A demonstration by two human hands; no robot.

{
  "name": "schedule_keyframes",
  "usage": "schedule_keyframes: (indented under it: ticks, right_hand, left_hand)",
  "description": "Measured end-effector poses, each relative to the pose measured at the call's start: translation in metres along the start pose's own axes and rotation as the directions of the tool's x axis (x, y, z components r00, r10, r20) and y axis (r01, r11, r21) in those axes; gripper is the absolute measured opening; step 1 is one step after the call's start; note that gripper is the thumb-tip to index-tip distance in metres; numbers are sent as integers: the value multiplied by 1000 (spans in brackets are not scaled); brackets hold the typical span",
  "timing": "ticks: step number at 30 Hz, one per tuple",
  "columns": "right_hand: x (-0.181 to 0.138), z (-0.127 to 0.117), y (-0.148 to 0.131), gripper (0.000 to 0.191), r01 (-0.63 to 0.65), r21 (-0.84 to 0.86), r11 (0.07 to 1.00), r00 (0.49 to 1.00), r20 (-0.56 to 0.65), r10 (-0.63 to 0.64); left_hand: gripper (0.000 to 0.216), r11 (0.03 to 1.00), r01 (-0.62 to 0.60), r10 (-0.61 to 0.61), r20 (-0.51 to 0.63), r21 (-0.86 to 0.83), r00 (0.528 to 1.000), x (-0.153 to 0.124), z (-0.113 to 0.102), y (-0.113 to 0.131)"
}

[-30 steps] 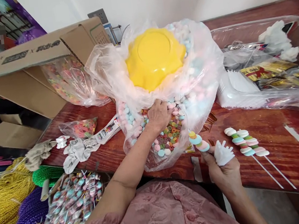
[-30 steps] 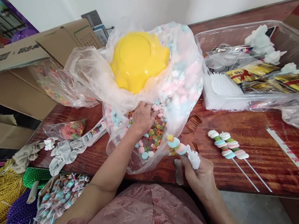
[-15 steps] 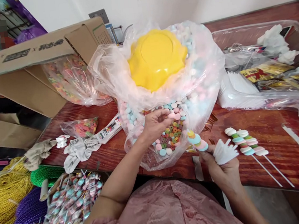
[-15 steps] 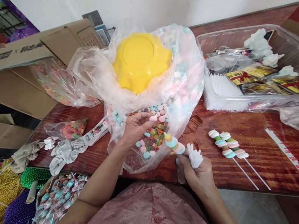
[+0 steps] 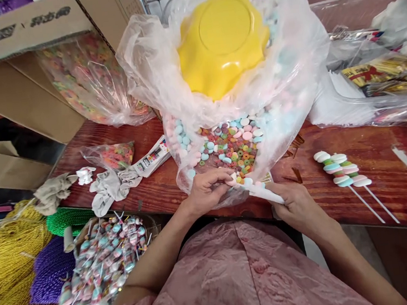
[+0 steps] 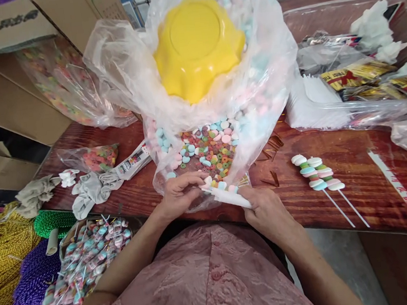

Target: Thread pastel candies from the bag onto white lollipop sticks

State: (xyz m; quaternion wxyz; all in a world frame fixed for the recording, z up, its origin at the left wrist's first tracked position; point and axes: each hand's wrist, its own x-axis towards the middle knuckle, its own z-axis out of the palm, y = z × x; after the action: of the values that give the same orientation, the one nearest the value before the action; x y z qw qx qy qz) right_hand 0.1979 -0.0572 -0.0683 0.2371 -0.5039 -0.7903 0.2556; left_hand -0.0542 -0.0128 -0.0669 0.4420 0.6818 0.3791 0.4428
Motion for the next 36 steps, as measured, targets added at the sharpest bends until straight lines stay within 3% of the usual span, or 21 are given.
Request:
schedule_keyframes:
  ticks: [4, 7, 10, 14, 22, 26, 31, 36]
  right_hand:
    - [-3, 1, -2, 20, 29, 49, 998, 999, 38, -31]
    - [-5, 7, -7, 21, 10, 66, 998, 999, -35, -7]
    - [-6, 15, -14, 21, -2, 49, 999, 993, -117, 8]
    - [-5, 20, -18, 23, -23, 58, 998, 988, -154, 32]
    - [-7, 19, -15, 23, -2, 145, 989, 982, -189, 30]
    - [-13, 18, -16, 26, -5, 159, 987, 974, -222, 41]
    - [-14, 18, -14, 23, -17, 133, 991, 988, -147, 37]
    - [-13, 17, -9, 21, 31, 102, 994, 988, -151, -15]
  left_hand:
    - [19, 925, 231, -232, 33, -302, 972, -7, 1, -1]
    - [27, 862, 282, -310, 2, -420, 951, -11, 7, -1]
    - [27, 869, 249, -308, -74, -427, 948, -12, 13, 2]
    - [25, 915, 204, -247, -83, -349, 966, -10, 21, 5]
    - [46, 781, 310, -459, -164, -542, 873, -9, 31, 3]
    - [46, 778, 298, -470, -196, -553, 861, -6, 30, 0]
    - [34, 838, 329, -449, -210, -435, 868, -4, 29, -3]
    - [35, 749, 382, -541, -166, -542, 825, -2, 27, -6]
